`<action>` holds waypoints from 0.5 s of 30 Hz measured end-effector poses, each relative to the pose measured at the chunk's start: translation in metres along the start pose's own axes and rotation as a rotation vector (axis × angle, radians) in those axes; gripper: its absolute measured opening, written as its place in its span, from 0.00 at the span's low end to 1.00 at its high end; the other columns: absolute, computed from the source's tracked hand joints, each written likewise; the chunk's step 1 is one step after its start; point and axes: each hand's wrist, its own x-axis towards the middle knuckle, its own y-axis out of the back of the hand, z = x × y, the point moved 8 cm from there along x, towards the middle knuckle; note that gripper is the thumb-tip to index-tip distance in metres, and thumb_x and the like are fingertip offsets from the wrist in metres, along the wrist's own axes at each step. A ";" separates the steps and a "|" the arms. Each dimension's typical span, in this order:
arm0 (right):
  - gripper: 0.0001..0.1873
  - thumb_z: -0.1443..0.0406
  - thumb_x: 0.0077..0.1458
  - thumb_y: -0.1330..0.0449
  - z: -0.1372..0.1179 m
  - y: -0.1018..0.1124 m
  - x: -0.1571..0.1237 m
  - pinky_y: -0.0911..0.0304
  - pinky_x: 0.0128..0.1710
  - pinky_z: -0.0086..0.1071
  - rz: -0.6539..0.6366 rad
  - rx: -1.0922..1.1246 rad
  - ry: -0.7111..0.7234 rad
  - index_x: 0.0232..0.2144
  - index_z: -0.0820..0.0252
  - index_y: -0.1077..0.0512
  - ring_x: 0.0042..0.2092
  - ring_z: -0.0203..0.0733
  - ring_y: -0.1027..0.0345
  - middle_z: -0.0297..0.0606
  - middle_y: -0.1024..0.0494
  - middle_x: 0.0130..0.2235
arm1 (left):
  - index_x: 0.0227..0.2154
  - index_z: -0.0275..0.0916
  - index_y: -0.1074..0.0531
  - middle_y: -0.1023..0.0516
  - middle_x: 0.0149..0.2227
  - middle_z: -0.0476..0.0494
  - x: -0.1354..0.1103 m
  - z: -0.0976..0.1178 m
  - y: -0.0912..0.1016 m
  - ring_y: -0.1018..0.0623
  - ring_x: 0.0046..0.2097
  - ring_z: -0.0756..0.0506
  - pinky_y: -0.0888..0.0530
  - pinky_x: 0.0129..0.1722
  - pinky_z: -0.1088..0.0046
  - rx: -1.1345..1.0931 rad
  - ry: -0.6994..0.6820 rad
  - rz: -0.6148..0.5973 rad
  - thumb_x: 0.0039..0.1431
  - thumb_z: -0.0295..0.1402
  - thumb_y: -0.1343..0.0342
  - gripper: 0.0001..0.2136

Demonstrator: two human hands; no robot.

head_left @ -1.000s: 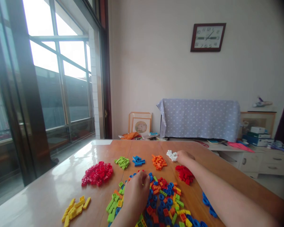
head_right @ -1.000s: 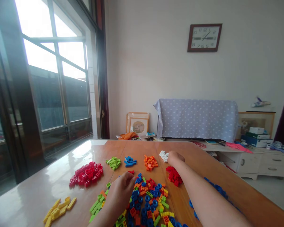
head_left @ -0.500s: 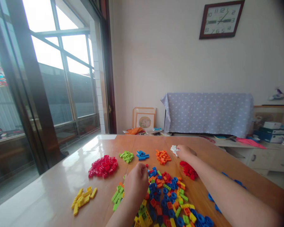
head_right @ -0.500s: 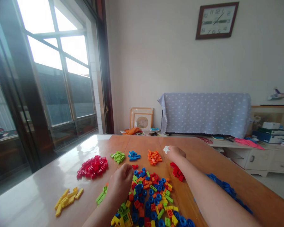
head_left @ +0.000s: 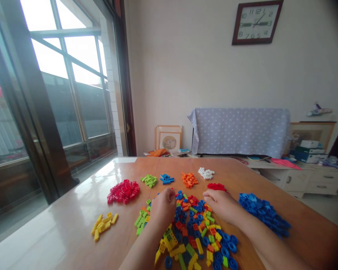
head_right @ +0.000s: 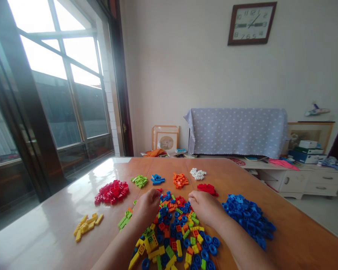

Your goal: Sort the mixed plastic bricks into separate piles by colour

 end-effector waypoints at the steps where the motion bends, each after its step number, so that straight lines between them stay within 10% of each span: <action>1: 0.16 0.58 0.61 0.48 -0.001 -0.002 -0.009 0.41 0.39 0.28 -0.005 0.043 0.014 0.37 0.55 0.22 0.38 0.41 0.28 0.36 0.18 0.35 | 0.36 0.43 0.24 0.19 0.34 0.47 0.000 0.000 0.000 0.23 0.35 0.46 0.40 0.30 0.75 -0.004 -0.003 -0.005 0.62 0.33 0.51 0.09; 15: 0.15 0.62 0.59 0.49 0.040 -0.021 -0.032 0.42 0.38 0.30 0.109 0.093 -0.101 0.38 0.52 0.22 0.41 0.43 0.26 0.36 0.18 0.37 | 0.43 0.44 0.24 0.20 0.47 0.45 -0.008 0.020 -0.006 0.24 0.48 0.44 0.31 0.44 0.74 0.032 -0.181 -0.138 0.58 0.28 0.49 0.13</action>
